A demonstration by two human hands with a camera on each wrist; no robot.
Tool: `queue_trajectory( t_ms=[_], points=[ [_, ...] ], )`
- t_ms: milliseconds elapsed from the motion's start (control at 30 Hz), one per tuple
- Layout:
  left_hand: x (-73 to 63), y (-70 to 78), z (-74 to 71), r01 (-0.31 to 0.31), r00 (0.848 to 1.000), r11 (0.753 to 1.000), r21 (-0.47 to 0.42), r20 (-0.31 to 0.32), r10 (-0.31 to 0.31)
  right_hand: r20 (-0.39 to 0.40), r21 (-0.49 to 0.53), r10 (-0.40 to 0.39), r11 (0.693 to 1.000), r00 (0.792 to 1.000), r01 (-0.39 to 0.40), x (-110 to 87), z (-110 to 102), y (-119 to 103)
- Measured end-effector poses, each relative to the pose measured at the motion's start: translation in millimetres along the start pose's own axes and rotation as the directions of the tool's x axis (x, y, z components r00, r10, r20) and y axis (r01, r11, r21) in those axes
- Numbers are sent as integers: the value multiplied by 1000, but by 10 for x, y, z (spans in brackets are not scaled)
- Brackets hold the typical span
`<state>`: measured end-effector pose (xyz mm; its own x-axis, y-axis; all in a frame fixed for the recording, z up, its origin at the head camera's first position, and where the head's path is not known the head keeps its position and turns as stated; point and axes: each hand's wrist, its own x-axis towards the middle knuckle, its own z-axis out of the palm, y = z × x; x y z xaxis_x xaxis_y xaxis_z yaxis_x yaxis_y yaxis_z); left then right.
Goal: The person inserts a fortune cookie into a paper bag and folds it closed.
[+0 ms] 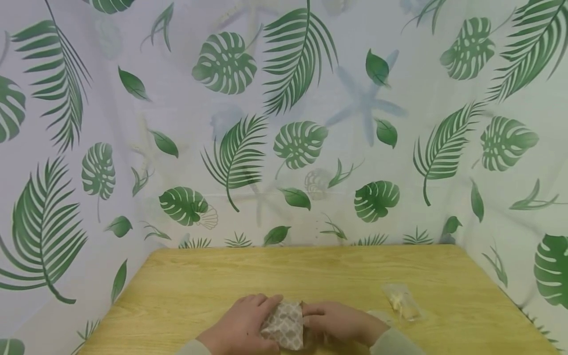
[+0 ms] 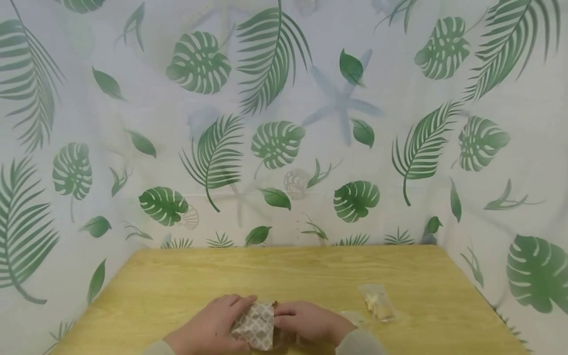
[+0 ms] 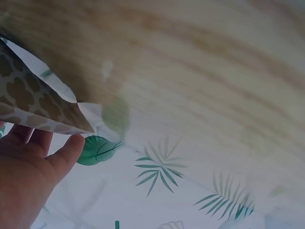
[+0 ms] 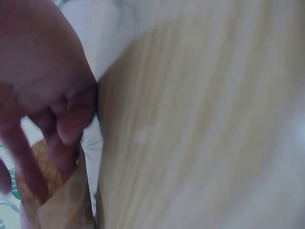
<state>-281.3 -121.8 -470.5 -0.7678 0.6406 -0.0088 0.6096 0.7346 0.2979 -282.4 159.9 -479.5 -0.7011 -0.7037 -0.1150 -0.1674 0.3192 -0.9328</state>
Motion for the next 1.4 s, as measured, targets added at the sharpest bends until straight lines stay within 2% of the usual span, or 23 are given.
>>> queue_trajectory(
  t_ms=[100,233,400,600,700,800,900,1000,1067,1233,1300,1400],
  points=[
    [11,-8,15,-44,999,998,36,-4,45,-80,43,23,999,996,-20,5,29,-16],
    [23,-14,36,-96,995,992,83,-14,97,-130,78,51,996,990,-41,19,75,-37],
    [31,-4,44,-128,991,986,103,-21,130,-81,134,24,991,996,-13,7,59,15],
    [30,-4,34,-103,995,992,72,-9,104,-20,214,-20,976,1000,24,25,19,76],
    [17,-2,22,-98,995,994,50,7,98,-28,219,-16,976,999,22,24,39,52],
    [-1,-8,12,-94,995,995,43,21,93,-73,150,10,989,997,1,11,62,14],
    [-13,-19,15,-83,996,996,40,18,82,-124,23,18,1000,992,-15,-18,71,-9],
    [-8,-19,25,-71,997,997,36,7,71,-157,-98,7,995,988,-23,-76,65,-20],
    [-3,-17,29,-63,998,998,30,-1,63,-173,-182,-1,983,985,-31,-119,60,-24],
    [14,-12,41,-31,1000,999,13,-4,31,-196,-358,35,928,980,-105,-209,84,-33],
    [19,-12,44,-29,1000,1000,12,-8,29,-179,-395,36,913,983,-105,-231,97,-27],
    [16,-6,36,-30,999,999,10,-13,30,-124,-405,30,911,992,-78,-257,96,-21]
  ],
)
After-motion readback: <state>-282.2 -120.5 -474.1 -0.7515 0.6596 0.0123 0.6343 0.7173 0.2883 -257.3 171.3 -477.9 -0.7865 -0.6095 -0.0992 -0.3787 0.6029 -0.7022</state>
